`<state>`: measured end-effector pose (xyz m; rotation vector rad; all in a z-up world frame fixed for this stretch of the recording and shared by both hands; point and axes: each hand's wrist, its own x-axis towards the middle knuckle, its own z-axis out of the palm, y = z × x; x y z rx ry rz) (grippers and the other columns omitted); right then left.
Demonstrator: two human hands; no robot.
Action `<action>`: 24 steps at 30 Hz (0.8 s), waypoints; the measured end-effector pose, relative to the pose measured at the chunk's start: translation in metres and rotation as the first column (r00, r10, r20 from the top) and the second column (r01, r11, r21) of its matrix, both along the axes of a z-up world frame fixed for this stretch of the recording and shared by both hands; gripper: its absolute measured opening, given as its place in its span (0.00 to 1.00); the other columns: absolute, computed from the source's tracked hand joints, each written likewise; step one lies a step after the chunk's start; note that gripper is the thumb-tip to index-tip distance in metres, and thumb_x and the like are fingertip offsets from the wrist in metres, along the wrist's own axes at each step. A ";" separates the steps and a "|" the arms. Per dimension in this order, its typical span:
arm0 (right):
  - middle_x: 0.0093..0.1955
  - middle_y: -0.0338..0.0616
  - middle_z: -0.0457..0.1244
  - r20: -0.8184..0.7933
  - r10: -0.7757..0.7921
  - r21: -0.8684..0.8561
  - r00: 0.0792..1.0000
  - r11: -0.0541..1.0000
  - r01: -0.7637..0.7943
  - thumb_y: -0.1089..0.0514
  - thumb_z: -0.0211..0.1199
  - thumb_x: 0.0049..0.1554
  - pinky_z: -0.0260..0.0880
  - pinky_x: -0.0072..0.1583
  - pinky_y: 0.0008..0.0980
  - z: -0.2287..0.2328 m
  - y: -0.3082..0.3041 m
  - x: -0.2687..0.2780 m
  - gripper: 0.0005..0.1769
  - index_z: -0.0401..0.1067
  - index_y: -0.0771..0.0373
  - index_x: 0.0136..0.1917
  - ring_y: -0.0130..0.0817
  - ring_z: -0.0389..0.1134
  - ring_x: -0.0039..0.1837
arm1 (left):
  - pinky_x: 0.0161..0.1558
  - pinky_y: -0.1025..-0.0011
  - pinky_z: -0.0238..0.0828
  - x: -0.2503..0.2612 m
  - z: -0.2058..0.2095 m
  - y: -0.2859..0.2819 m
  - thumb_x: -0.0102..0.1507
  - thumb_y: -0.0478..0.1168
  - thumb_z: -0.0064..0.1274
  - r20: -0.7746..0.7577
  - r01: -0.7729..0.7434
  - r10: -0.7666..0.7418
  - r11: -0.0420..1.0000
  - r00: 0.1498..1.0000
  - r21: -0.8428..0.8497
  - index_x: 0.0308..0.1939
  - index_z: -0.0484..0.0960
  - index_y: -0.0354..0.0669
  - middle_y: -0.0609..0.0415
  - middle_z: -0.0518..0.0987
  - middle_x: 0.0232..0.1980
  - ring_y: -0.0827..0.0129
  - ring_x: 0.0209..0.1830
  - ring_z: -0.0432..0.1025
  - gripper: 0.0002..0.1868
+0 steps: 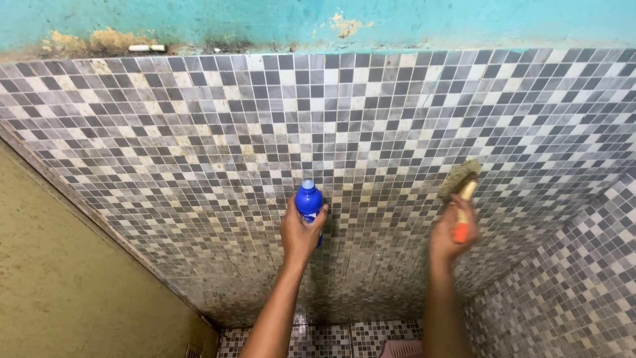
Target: The person applies cleaning solution from a blue bottle onto a tiled wall and scrubs the surface with a brush. The person works along the upper edge of the mosaic tiles, repeatedly applying solution and scrubbing in a horizontal motion.
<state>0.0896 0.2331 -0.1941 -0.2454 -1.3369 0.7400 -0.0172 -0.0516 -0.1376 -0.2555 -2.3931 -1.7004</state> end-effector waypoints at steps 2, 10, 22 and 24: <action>0.52 0.60 0.69 0.089 0.037 -0.058 0.995 0.998 -0.032 0.73 0.60 0.60 0.70 0.59 0.44 0.047 -0.081 -0.007 0.13 0.74 0.72 0.58 0.47 0.71 0.53 | 0.54 0.44 0.75 0.006 0.008 -0.006 0.52 0.54 0.69 0.008 -0.003 0.003 1.000 1.000 0.013 0.62 0.76 0.48 0.41 0.84 0.51 0.39 0.54 0.77 0.37; 0.50 0.51 0.72 0.323 0.396 0.101 0.860 0.889 -0.447 0.64 0.59 0.52 0.76 0.51 0.38 0.048 -0.241 -0.077 0.14 0.81 0.58 0.50 0.47 0.75 0.50 | 0.57 0.42 0.73 -0.003 -0.011 -0.057 0.53 0.56 0.67 0.022 -0.143 0.145 0.987 0.989 -0.071 0.63 0.74 0.49 0.37 0.83 0.50 0.37 0.55 0.76 0.37; 0.48 0.52 0.73 0.123 0.697 -0.072 0.706 0.716 -0.694 0.65 0.62 0.49 0.73 0.56 0.40 0.060 -0.125 -0.033 0.16 0.82 0.61 0.51 0.42 0.75 0.50 | 0.59 0.43 0.71 0.001 -0.006 -0.055 0.55 0.56 0.65 0.062 -0.190 0.194 0.980 0.979 -0.066 0.64 0.72 0.51 0.37 0.81 0.54 0.37 0.58 0.74 0.36; 0.50 0.55 0.72 0.112 0.490 -0.001 0.864 0.870 -0.493 0.69 0.63 0.53 0.71 0.59 0.41 0.037 -0.067 -0.010 0.12 0.80 0.65 0.51 0.44 0.73 0.54 | 0.58 0.43 0.72 0.006 -0.002 -0.044 0.54 0.54 0.67 0.057 -0.142 0.145 0.988 0.988 -0.052 0.63 0.73 0.48 0.37 0.82 0.53 0.38 0.58 0.74 0.36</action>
